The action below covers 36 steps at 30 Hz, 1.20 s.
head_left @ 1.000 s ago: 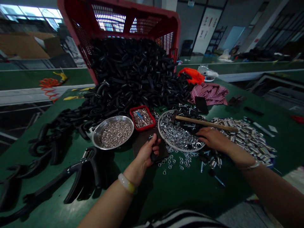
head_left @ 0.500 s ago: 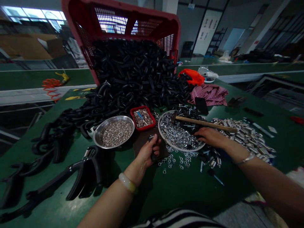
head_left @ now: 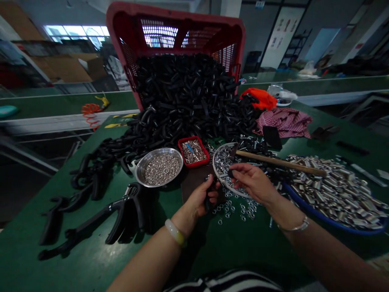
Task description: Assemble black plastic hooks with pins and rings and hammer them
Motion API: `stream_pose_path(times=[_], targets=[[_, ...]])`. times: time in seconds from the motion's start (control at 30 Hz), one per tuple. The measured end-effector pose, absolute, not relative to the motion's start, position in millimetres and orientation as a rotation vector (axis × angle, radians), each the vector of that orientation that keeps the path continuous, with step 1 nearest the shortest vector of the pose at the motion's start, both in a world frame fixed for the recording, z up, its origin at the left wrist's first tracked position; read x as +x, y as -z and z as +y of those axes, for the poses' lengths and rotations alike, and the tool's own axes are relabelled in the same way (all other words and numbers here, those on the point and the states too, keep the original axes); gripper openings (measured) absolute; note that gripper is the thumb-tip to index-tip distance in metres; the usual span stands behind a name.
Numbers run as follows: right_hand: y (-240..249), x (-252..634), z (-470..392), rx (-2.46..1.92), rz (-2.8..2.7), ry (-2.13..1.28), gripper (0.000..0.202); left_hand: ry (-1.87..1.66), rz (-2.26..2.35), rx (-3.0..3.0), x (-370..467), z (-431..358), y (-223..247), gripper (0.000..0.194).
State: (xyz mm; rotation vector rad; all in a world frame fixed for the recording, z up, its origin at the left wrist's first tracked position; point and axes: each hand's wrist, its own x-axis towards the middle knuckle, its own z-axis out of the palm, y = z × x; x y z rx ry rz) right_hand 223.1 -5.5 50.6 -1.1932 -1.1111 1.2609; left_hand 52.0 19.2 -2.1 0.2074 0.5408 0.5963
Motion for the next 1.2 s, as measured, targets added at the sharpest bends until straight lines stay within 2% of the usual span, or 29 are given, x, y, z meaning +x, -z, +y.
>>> stream_pose_path(times=[0.17, 0.23, 0.37, 0.43, 0.57, 0.63, 0.83, 0.93, 1.0, 1.2], targets=[[-42, 190, -2, -1.179, -1.273, -1.278, 0.029, -0.595, 0.478, 0.168, 40, 19, 6, 0.04], [-42, 184, -4, -1.229, -1.403, -1.184, 0.028, -0.595, 0.467, 0.207, 37, 20, 7, 0.041], [-45, 170, -12, -1.28, -1.752, -0.534, 0.022, -0.614, 0.42, 0.284, 36, 20, 6, 0.043], [-45, 165, -16, -1.275, -1.937, -0.209, 0.026, -0.632, 0.389, 0.327, 35, 20, 6, 0.042], [-40, 164, -20, -1.191, -2.186, 0.152, 0.037, -0.747, 0.371, 0.36, 30, 21, 8, 0.033], [-40, 166, -22, -1.151, -2.236, 0.22, 0.037, -0.761, 0.374, 0.374, 26, 20, 8, 0.033], [-48, 165, -35, -1.116, -2.367, 0.28, 0.033, -0.751, 0.458, 0.532, 22, 17, 3, 0.055], [-46, 164, -31, -1.285, -2.239, 0.18, 0.028, -0.862, 0.511, 0.662, 25, 18, 1, 0.051], [-42, 165, -21, -1.431, -2.119, -0.066, 0.029, -0.937, 0.619, 0.741, 28, 20, 1, 0.047], [-26, 174, 5, -1.651, -1.768, -1.019, 0.063, -1.001, 0.929, 0.795, 39, 18, -1, 0.042]])
